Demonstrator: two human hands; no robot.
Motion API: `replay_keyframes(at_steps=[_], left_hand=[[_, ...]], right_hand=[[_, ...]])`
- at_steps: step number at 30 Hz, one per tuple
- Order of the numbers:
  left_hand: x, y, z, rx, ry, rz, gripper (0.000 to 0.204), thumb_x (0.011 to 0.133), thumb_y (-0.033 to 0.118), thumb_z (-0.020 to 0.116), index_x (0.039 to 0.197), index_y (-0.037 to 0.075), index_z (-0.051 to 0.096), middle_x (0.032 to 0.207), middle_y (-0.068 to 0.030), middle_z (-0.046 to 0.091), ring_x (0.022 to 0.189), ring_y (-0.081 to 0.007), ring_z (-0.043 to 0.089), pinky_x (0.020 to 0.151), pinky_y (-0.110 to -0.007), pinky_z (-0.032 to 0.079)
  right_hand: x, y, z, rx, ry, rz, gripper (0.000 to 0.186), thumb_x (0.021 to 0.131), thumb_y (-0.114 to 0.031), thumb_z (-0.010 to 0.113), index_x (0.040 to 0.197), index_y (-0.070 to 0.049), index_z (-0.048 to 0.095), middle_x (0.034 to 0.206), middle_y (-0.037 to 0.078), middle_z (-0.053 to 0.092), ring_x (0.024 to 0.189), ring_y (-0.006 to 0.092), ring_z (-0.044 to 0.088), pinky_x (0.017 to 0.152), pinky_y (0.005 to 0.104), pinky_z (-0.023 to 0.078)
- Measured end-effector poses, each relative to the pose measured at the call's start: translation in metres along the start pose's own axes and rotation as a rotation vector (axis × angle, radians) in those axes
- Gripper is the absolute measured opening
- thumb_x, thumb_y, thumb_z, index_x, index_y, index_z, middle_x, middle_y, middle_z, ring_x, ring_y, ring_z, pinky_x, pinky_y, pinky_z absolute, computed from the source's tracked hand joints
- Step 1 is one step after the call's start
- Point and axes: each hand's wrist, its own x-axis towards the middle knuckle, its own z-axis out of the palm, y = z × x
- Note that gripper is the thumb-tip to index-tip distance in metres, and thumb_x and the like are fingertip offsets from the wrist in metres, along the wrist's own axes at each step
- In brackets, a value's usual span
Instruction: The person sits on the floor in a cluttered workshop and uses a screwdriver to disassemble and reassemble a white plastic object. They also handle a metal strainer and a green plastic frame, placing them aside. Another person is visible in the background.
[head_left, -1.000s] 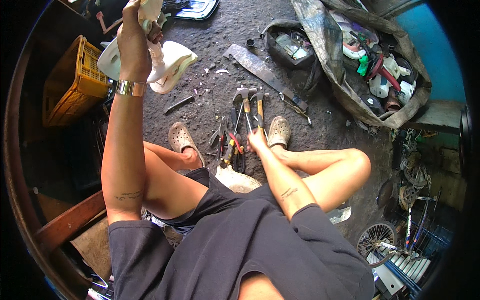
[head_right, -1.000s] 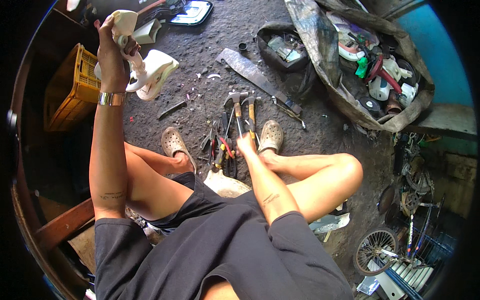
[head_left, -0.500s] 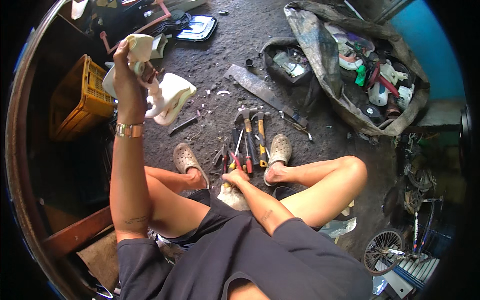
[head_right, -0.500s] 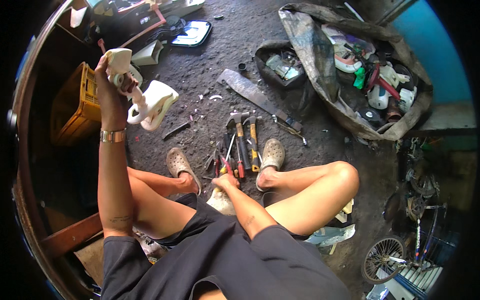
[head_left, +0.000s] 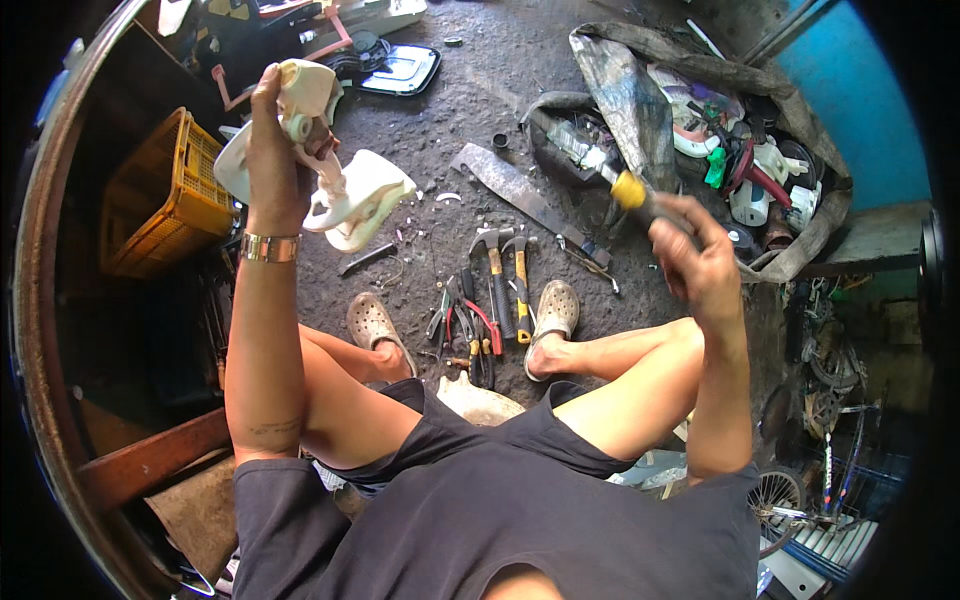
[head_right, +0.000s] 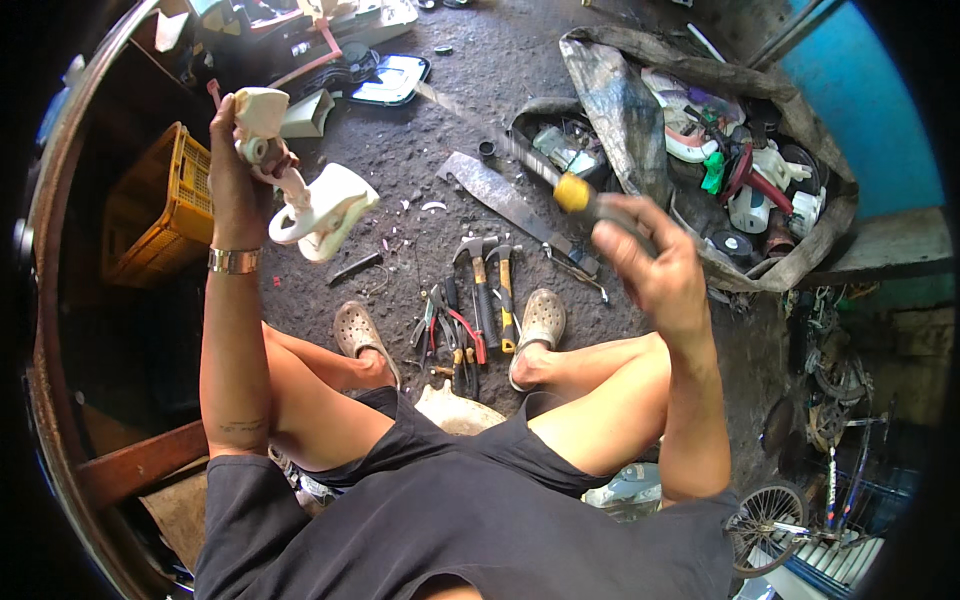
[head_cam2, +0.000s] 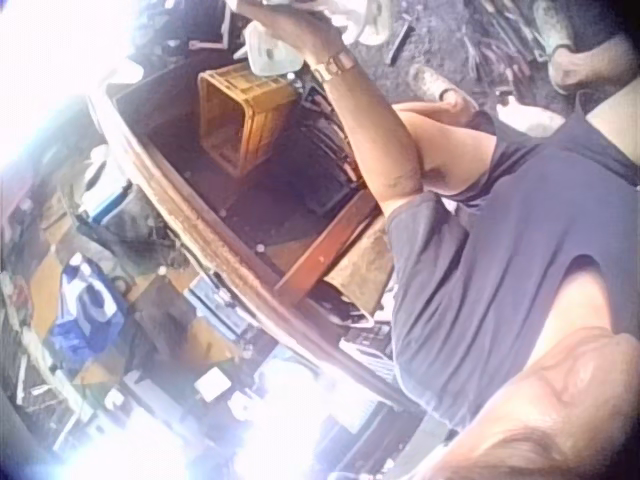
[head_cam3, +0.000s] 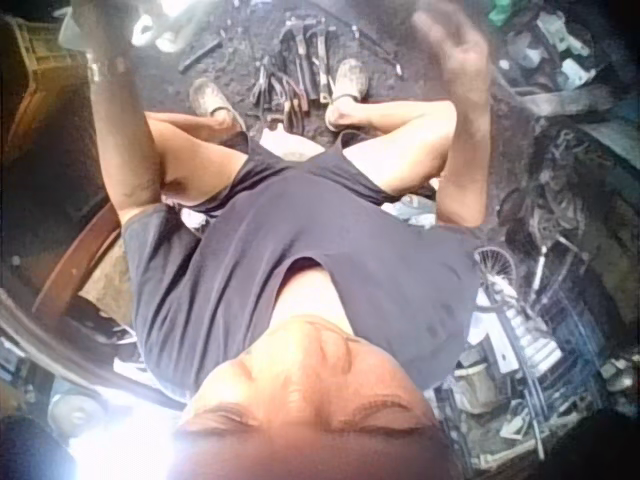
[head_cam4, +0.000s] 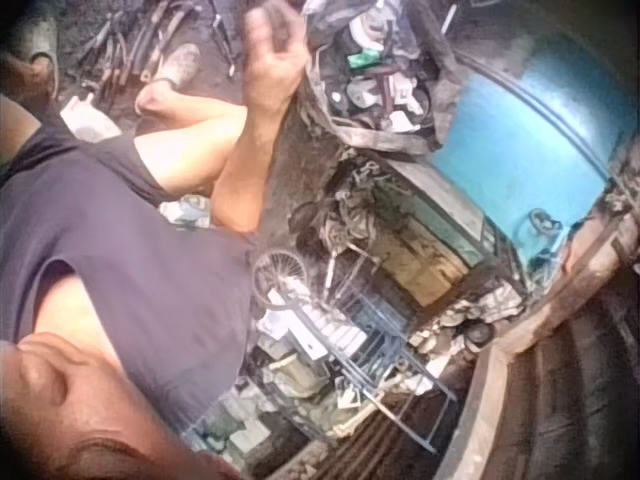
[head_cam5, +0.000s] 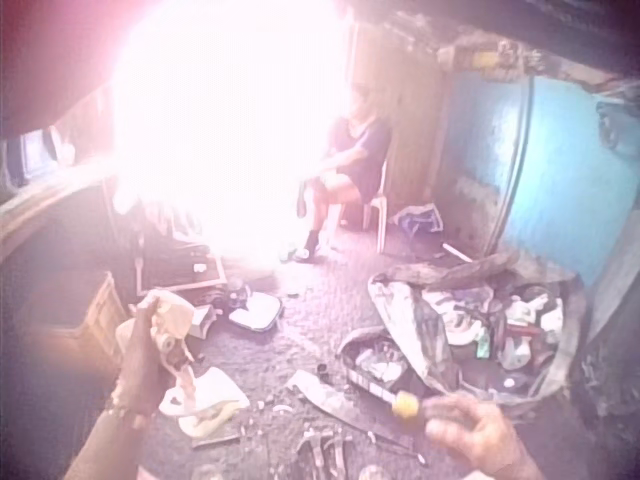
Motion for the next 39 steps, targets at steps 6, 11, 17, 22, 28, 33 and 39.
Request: replay_keyframes(at_steps=[6,11,17,22,28,33,39], left_hand=[[0.004,0.020,0.002,-0.005,0.099,0.079,0.061,0.093,0.064,0.062,0.110,0.005,0.060,0.081,-0.0040,0.061,0.062,-0.0121,0.061,0.059,-0.029,0.054],[0.001,0.035,-0.026,0.135,0.235,0.107,0.056,0.097,0.059,0.059,0.118,0.007,0.061,0.081,-0.0039,0.059,0.062,-0.0092,0.058,0.057,-0.023,0.046],[-0.019,0.047,-0.055,0.099,0.260,0.086,0.055,0.101,0.059,0.053,0.109,0.005,0.057,0.063,-0.0024,0.050,0.052,-0.0120,0.050,0.059,-0.027,0.047],[-0.021,0.052,-0.058,0.035,0.271,0.006,0.060,0.105,0.059,0.041,0.093,0.002,0.055,0.051,-0.0002,0.034,0.047,-0.0143,0.036,0.066,-0.030,0.043],[-0.021,0.056,-0.051,0.027,0.314,0.042,0.055,0.102,0.061,0.048,0.091,0.008,0.054,0.054,-0.0006,0.040,0.051,-0.0116,0.042,0.056,-0.027,0.038],[-0.028,0.059,-0.040,-0.052,0.231,0.041,0.053,0.100,0.061,0.053,0.100,0.008,0.060,0.060,-0.0001,0.045,0.054,-0.0096,0.046,0.056,-0.026,0.040],[-0.035,0.058,-0.030,-0.015,0.271,0.069,0.050,0.099,0.057,0.057,0.110,0.009,0.058,0.061,0.0020,0.042,0.053,-0.0088,0.044,0.058,-0.027,0.045]], right_hand=[[0.093,0.058,0.107,0.164,-0.191,0.143,0.035,0.086,-0.015,0.076,0.116,-0.005,0.061,0.091,0.008,0.068,0.067,0.0122,0.066,0.067,0.0297,0.054],[0.194,0.206,0.236,0.170,-0.179,0.443,0.044,0.085,-0.014,0.070,0.129,-0.014,0.063,0.082,0.008,0.070,0.056,0.0172,0.066,0.051,0.0364,0.055],[0.255,0.290,0.325,-0.669,-0.303,0.357,0.060,0.084,-0.022,0.061,0.144,-0.029,0.057,0.121,0.016,0.072,0.107,0.0327,0.072,0.091,0.0455,0.057],[0.288,0.289,0.324,-1.023,-0.429,0.067,0.023,0.087,-0.026,0.067,0.102,-0.011,0.076,0.101,0.016,0.076,0.097,0.0323,0.074,0.083,0.0443,0.060],[0.270,0.166,0.255,-0.683,-0.151,-0.076,0.040,0.084,-0.039,0.062,0.111,-0.012,0.075,0.102,0.023,0.073,0.098,0.0422,0.071,0.089,0.0501,0.057],[0.250,0.127,0.127,-0.538,0.191,-0.193,0.040,0.082,-0.043,0.066,0.101,-0.010,0.077,0.093,0.024,0.074,0.090,0.0401,0.074,0.081,0.0478,0.060],[0.132,0.025,0.023,-0.262,-0.076,0.002,0.023,0.087,-0.024,0.068,0.083,-0.002,0.070,0.062,0.008,0.066,0.048,0.0136,0.060,0.045,0.0294,0.048]])
